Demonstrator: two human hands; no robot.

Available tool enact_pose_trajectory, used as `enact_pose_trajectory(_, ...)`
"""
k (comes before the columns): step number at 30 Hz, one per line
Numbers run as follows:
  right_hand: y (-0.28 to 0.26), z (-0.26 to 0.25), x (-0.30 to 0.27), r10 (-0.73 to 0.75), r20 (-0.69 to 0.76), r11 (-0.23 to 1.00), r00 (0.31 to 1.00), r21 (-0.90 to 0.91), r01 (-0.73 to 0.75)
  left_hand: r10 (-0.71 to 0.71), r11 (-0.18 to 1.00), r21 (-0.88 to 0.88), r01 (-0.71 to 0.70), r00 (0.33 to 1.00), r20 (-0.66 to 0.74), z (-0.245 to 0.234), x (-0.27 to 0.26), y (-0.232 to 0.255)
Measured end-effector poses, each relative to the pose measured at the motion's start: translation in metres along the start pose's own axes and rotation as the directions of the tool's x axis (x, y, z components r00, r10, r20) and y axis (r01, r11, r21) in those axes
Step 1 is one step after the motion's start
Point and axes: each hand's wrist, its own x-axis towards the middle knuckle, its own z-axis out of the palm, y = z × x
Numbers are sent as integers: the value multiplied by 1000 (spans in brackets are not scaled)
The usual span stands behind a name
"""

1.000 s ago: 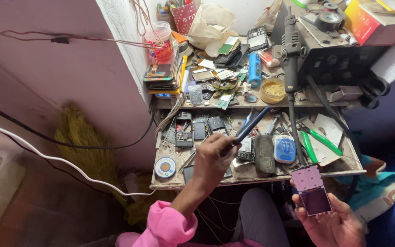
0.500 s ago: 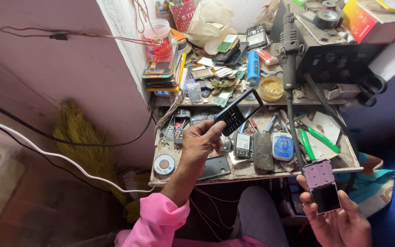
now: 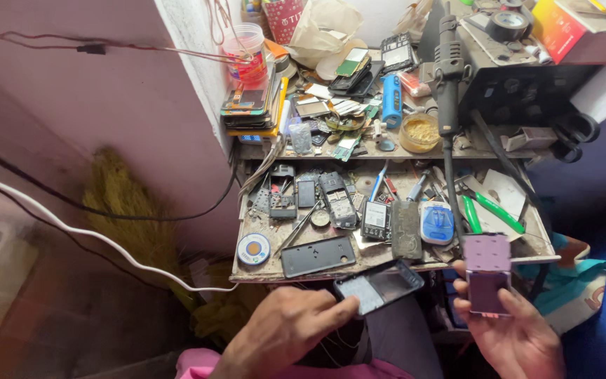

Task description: The person disassembles a mobile phone by hand on a workbench, using tweezers to manipulate internal circuit board components after removing the battery and casing.

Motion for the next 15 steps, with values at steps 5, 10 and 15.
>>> enact_pose_trajectory(5, 24, 51, 12, -39, -99, 962, 994, -274, 10, 12, 993, -115, -25, 993, -117, 24, -19, -4)
enact_pose_trajectory(10, 40, 90, 15, -17, -12, 944, 1000, -329, 12, -151, 952, -293, 90, 970, -191, 52, -33, -8)
enact_pose_trajectory(15, 48, 101, 12, -28, -100, 903, 995, -429, -18, -297, 893, -431, 129, 888, -350, 75, -44, -6)
